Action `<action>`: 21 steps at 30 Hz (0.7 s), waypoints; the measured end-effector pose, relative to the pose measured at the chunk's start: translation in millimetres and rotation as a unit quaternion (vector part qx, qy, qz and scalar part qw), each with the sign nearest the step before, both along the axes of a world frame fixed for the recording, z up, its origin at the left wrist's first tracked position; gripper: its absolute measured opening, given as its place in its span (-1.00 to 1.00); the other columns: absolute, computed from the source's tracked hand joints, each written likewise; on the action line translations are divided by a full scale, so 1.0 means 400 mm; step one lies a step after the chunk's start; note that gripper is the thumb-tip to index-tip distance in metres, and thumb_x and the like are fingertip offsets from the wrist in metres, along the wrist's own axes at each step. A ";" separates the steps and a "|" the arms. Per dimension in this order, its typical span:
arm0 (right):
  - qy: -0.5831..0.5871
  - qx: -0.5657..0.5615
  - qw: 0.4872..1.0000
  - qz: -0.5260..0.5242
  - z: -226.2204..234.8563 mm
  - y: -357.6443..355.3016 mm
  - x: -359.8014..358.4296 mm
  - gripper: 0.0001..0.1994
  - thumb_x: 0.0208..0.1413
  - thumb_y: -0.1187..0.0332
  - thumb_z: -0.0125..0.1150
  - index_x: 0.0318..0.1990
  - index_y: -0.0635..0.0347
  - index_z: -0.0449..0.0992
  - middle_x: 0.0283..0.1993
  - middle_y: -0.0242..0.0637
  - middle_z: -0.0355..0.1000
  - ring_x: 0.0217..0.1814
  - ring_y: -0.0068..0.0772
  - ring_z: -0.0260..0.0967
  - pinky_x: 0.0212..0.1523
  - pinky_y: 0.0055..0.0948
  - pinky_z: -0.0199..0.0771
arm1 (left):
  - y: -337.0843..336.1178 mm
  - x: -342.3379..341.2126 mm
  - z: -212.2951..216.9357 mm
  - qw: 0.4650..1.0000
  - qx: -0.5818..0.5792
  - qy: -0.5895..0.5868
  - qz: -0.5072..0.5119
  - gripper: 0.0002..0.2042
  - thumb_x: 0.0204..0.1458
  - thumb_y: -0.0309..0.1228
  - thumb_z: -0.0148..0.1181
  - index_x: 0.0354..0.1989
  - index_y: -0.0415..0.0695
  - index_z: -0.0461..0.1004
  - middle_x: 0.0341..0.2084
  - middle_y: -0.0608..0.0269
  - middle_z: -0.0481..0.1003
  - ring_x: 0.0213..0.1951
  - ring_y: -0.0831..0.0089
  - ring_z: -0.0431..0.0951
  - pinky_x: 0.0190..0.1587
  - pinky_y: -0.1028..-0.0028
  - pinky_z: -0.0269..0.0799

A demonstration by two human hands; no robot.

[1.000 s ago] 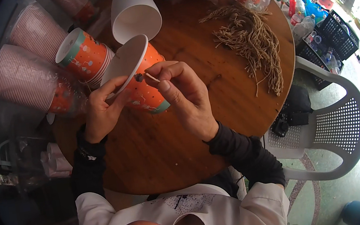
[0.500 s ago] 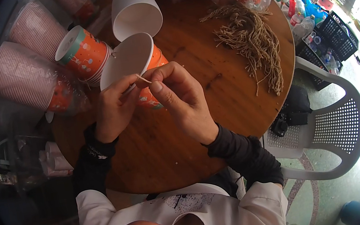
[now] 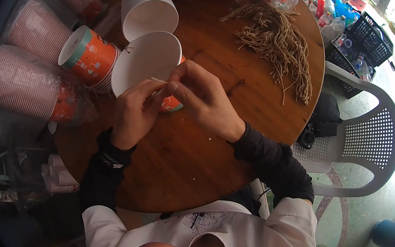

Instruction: Threading rope handles through pre-punched holes in paper bowls to assemble them.

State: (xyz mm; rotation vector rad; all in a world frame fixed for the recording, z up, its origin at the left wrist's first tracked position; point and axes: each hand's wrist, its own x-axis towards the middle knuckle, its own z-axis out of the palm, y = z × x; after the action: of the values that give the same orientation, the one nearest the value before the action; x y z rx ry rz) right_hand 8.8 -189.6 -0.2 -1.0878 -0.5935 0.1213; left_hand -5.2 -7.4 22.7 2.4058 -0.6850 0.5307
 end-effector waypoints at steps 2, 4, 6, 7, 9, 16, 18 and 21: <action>0.005 0.005 1.000 -0.007 -0.008 -0.006 0.019 -0.91 0.29 0.44 0.03 -0.19 0.29 0.34 -0.22 -0.35 0.43 -0.12 -0.60 0.37 -0.03 -0.54 0.38 | -0.004 0.002 -0.001 1.000 0.004 0.001 -0.007 -0.84 -0.03 -0.55 0.21 -0.24 -0.16 0.48 -0.43 0.15 0.53 -0.37 0.11 0.55 -0.33 0.23 0.43; 0.048 0.045 0.998 0.017 -0.031 -0.009 0.041 -0.88 0.29 0.41 0.04 -0.21 0.29 0.35 -0.22 -0.34 0.45 -0.10 -0.61 0.38 -0.02 -0.54 0.38 | -0.010 -0.001 0.000 1.000 0.009 -0.017 0.005 -0.89 -0.03 -0.56 0.22 -0.32 -0.17 0.46 -0.45 0.14 0.53 -0.38 0.10 0.55 -0.35 0.24 0.43; 0.049 0.032 0.998 -0.003 -0.051 -0.014 0.042 -0.88 0.29 0.41 0.04 -0.19 0.30 0.36 -0.16 -0.29 0.46 -0.06 -0.51 0.41 0.04 -0.45 0.41 | -0.015 0.003 -0.006 0.999 0.006 -0.027 0.016 -0.89 -0.03 -0.56 0.23 -0.33 -0.18 0.45 -0.46 0.14 0.53 -0.38 0.11 0.56 -0.36 0.24 0.43; 0.049 0.021 0.998 -0.019 -0.061 -0.015 0.042 -0.88 0.29 0.41 0.03 -0.16 0.31 0.37 -0.11 -0.23 0.47 -0.02 -0.42 0.44 0.10 -0.35 0.43 | -0.016 0.004 -0.008 0.999 0.005 -0.038 0.029 -0.88 -0.03 -0.55 0.25 -0.34 -0.18 0.44 -0.46 0.13 0.53 -0.38 0.11 0.56 -0.37 0.25 0.43; 0.050 -0.010 0.998 -0.036 -0.082 -0.019 0.035 -0.87 0.28 0.42 0.04 -0.16 0.32 0.39 -0.09 -0.24 0.47 -0.03 -0.45 0.43 0.09 -0.38 0.43 | -0.014 0.011 -0.016 0.999 -0.013 -0.027 0.034 -0.87 -0.03 -0.55 0.27 -0.34 -0.18 0.43 -0.47 0.13 0.53 -0.39 0.13 0.56 -0.38 0.27 0.44; 0.092 -0.101 0.988 -0.069 -0.087 -0.026 0.033 -0.84 0.22 0.46 0.08 -0.13 0.37 0.46 -0.10 -0.32 0.48 -0.08 -0.64 0.37 -0.01 -0.57 0.38 | -0.021 0.028 -0.019 0.999 -0.042 0.004 0.034 -0.84 -0.04 -0.57 0.30 -0.37 -0.21 0.39 -0.51 0.16 0.51 -0.46 0.26 0.55 -0.40 0.34 0.44; 0.097 -0.104 0.987 -0.070 -0.095 -0.025 0.037 -0.83 0.22 0.45 0.09 -0.11 0.37 0.46 -0.12 -0.34 0.48 -0.09 -0.65 0.37 -0.02 -0.58 0.38 | -0.024 0.030 -0.021 0.999 -0.038 0.004 0.031 -0.84 -0.04 -0.57 0.30 -0.38 -0.21 0.39 -0.51 0.16 0.50 -0.46 0.26 0.55 -0.40 0.34 0.44; 0.111 -0.104 0.986 -0.065 -0.087 -0.029 0.033 -0.81 0.22 0.44 0.09 -0.09 0.37 0.46 -0.15 -0.38 0.48 -0.11 -0.67 0.37 -0.03 -0.60 0.38 | -0.029 0.029 -0.013 0.999 -0.034 0.005 0.029 -0.84 -0.04 -0.58 0.30 -0.38 -0.22 0.39 -0.51 0.16 0.50 -0.46 0.27 0.54 -0.40 0.35 0.44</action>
State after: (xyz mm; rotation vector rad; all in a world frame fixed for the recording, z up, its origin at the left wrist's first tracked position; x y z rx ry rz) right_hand 22.2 -201.1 -35.1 -1.2920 -0.3134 0.1911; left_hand 6.2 -19.1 17.5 2.3688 -0.5841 0.5571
